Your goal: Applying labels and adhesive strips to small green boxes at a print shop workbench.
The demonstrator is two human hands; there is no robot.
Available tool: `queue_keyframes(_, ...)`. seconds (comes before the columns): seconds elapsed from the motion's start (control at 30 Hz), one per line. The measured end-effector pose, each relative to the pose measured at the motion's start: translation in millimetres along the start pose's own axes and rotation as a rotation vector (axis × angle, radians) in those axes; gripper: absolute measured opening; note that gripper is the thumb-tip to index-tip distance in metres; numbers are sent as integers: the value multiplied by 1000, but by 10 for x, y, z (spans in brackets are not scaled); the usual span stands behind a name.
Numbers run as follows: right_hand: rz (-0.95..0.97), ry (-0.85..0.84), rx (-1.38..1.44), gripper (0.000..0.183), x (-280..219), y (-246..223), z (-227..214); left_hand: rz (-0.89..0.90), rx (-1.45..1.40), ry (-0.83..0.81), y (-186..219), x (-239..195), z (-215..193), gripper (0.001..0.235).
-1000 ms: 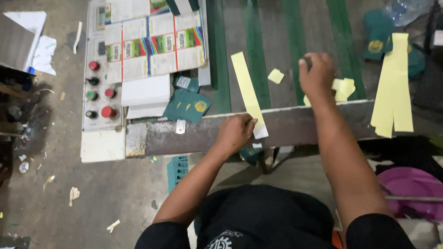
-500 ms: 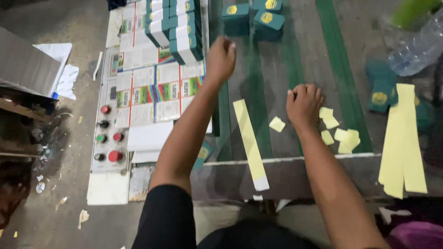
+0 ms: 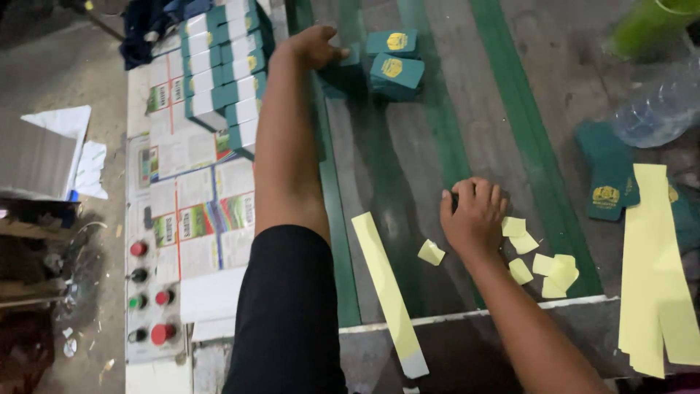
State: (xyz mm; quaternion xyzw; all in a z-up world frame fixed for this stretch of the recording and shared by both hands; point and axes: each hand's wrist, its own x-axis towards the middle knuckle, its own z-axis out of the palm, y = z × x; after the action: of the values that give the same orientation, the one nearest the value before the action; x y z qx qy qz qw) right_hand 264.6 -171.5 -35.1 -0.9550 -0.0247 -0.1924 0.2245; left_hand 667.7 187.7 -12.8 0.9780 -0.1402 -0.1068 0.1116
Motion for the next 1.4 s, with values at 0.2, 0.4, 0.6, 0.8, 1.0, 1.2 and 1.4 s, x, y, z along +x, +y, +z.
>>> queue_keyframes(0.2,25,-8,31,17,35,-29,-53,-154,5,-248,211,-218,-264,73)
queue_keyframes(0.4,65,-59,63,18,50,-40,-81,-121,-72,-354,-80,-142,-167,90)
queue_keyframes(0.6,54,-42,42,18,42,-34,-63,-81,-53,-425,259,-391,-335,87)
queue_keyframes(0.8,51,-32,40,19,4,-5,-15,-111,-133,-359,26,-376,1,100)
queue_keyframes(1.0,43,-6,53,19,-4,0,-6,-49,-378,-363,-75,-395,105,137)
queue_keyframes(1.2,27,7,50,20,5,-10,-31,-27,-189,-390,20,-426,75,120)
queue_keyframes(1.4,43,0,52,20,17,-34,-62,32,-57,-338,97,-420,82,114)
